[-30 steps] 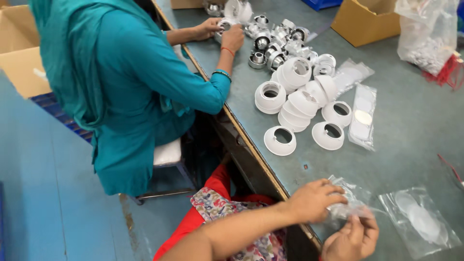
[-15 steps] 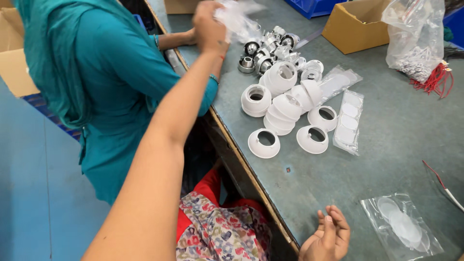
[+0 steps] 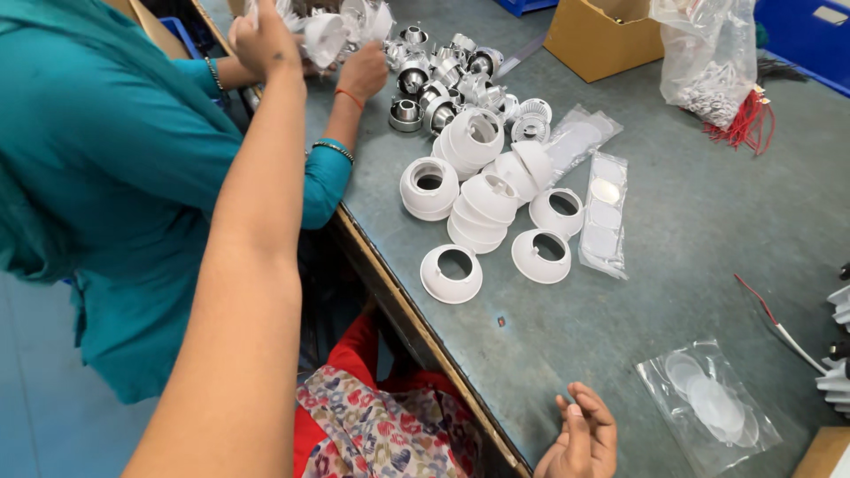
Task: The person assembles light fixture components on a factory table. They place circular plastic inserts into clear plastic bags, then insert a white plastic diffuser into a metal housing fixture. The person works alongside another worker at the same table.
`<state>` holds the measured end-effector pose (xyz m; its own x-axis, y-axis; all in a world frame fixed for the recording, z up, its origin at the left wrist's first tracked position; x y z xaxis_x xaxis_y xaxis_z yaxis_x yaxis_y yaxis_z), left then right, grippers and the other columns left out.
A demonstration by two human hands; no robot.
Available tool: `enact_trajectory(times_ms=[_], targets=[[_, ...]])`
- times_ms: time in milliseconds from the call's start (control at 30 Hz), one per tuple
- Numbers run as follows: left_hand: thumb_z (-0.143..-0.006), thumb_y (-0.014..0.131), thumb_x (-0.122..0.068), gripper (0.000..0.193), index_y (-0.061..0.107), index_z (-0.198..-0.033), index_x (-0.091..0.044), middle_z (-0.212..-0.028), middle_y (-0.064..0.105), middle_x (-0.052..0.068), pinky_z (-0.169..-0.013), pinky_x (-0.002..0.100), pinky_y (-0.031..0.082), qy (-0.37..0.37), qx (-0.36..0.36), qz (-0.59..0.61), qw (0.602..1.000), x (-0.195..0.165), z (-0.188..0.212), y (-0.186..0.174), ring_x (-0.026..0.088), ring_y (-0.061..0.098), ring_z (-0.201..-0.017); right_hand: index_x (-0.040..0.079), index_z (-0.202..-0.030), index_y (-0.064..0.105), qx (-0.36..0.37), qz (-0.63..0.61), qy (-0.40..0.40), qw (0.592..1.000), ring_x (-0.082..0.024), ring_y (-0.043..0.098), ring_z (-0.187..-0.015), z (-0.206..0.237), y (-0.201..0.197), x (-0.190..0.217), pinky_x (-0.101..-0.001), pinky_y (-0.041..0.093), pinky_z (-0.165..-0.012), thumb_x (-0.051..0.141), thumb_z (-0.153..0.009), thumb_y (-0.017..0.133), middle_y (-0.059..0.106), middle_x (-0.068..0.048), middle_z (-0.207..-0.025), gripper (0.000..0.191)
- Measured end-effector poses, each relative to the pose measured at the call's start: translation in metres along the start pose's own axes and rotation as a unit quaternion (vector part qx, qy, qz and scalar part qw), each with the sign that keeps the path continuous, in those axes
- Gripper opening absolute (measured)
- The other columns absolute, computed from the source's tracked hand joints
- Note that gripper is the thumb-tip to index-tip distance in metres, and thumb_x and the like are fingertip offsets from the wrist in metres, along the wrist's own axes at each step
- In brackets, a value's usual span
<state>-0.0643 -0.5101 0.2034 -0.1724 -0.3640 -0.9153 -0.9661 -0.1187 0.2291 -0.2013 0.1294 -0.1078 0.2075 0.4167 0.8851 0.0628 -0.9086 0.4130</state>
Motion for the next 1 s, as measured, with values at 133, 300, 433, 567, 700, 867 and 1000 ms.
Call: enact_trajectory(times_ms=[133, 300, 433, 567, 700, 867, 1000], targets=[[-0.089, 0.066, -0.055, 0.062, 0.081, -0.102, 0.004, -0.145, 0.051, 0.021, -0.106, 0.041, 0.041, 0.076, -0.072, -0.043, 0.994, -0.002, -0.005, -0.010, 0.034, 0.054, -0.129, -0.003, -0.114, 0.059, 0.015, 0.032, -0.011, 0.999, -0.028, 0.064, -0.121, -0.002, -0.003, -0.008, -0.0407, 0.056, -0.098, -0.008, -0.096, 0.054, 0.064, -0.024, -0.128, 0.020], [-0.088, 0.070, -0.054, 0.072, 0.067, -0.119, 0.012, -0.161, 0.031, 0.016, -0.092, 0.051, 0.065, -0.004, 0.038, 0.122, 0.992, 0.030, -0.021, 0.022, 0.037, 0.075, -0.117, -0.003, -0.117, 0.059, 0.081, 0.029, -0.045, 0.995, -0.030, 0.065, -0.124, -0.017, -0.007, -0.016, -0.0422, 0.059, -0.098, -0.009, -0.096, 0.054, 0.063, -0.026, -0.131, 0.022], [-0.085, 0.043, -0.080, 0.095, 0.052, -0.145, -0.007, -0.152, 0.045, 0.021, -0.118, 0.039, 0.027, -0.124, 0.283, -0.209, 0.928, 0.096, 0.003, 0.064, 0.030, 0.037, -0.146, -0.001, -0.116, 0.058, 0.144, 0.071, -0.062, 0.985, -0.030, 0.066, -0.122, -0.036, 0.003, -0.020, -0.0429, 0.062, -0.093, -0.010, -0.094, 0.057, 0.063, -0.026, -0.130, 0.024], [-0.089, 0.024, -0.084, 0.106, 0.042, -0.152, 0.000, -0.160, 0.037, 0.023, -0.124, 0.039, 0.019, -0.141, 0.402, -0.241, 0.872, 0.137, 0.032, 0.088, 0.033, 0.027, -0.153, -0.001, -0.114, 0.061, 0.200, 0.087, -0.047, 0.975, -0.031, 0.065, -0.123, -0.047, 0.012, -0.022, -0.0444, 0.064, -0.090, -0.011, -0.090, 0.059, 0.063, -0.025, -0.129, 0.026], [-0.089, 0.022, -0.086, 0.109, 0.042, -0.153, 0.000, -0.161, 0.038, 0.023, -0.125, 0.041, 0.019, -0.175, 0.439, -0.293, 0.831, 0.152, 0.048, 0.092, 0.034, 0.029, -0.153, 0.000, -0.116, 0.057, 0.171, 0.112, -0.054, 0.977, -0.029, 0.066, -0.122, -0.039, 0.005, -0.018, -0.0425, 0.063, -0.092, -0.009, -0.094, 0.059, 0.064, -0.024, -0.129, 0.024], [-0.090, 0.034, -0.082, 0.099, 0.038, -0.155, -0.008, -0.164, 0.025, 0.023, -0.123, 0.058, 0.008, -0.167, 0.425, -0.437, 0.775, 0.144, 0.058, 0.070, 0.041, 0.015, -0.155, -0.004, -0.116, 0.060, 0.083, 0.108, -0.048, 0.989, -0.029, 0.067, -0.118, -0.018, 0.007, -0.007, -0.0391, 0.060, -0.096, -0.009, -0.096, 0.059, 0.066, -0.024, -0.127, 0.021], [-0.090, 0.059, -0.069, 0.089, 0.051, -0.154, -0.006, -0.163, 0.041, 0.025, -0.125, 0.049, 0.032, 0.026, 0.460, -0.523, 0.717, 0.101, 0.082, 0.092, 0.044, 0.038, -0.152, -0.005, -0.117, 0.065, 0.038, 0.126, -0.033, 0.991, -0.022, 0.066, -0.113, 0.000, 0.028, 0.020, -0.0345, 0.056, -0.094, -0.006, -0.094, 0.062, 0.068, -0.017, -0.122, 0.023]])
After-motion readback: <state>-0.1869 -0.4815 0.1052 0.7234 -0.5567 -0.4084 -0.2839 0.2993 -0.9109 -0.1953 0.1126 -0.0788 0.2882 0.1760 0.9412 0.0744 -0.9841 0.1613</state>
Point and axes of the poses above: each hand's wrist, its own z-axis away from the middle knuckle, its own y-axis out of the palm, x = y × z, the point moved 10 cm from there along -z, towards the middle knuckle
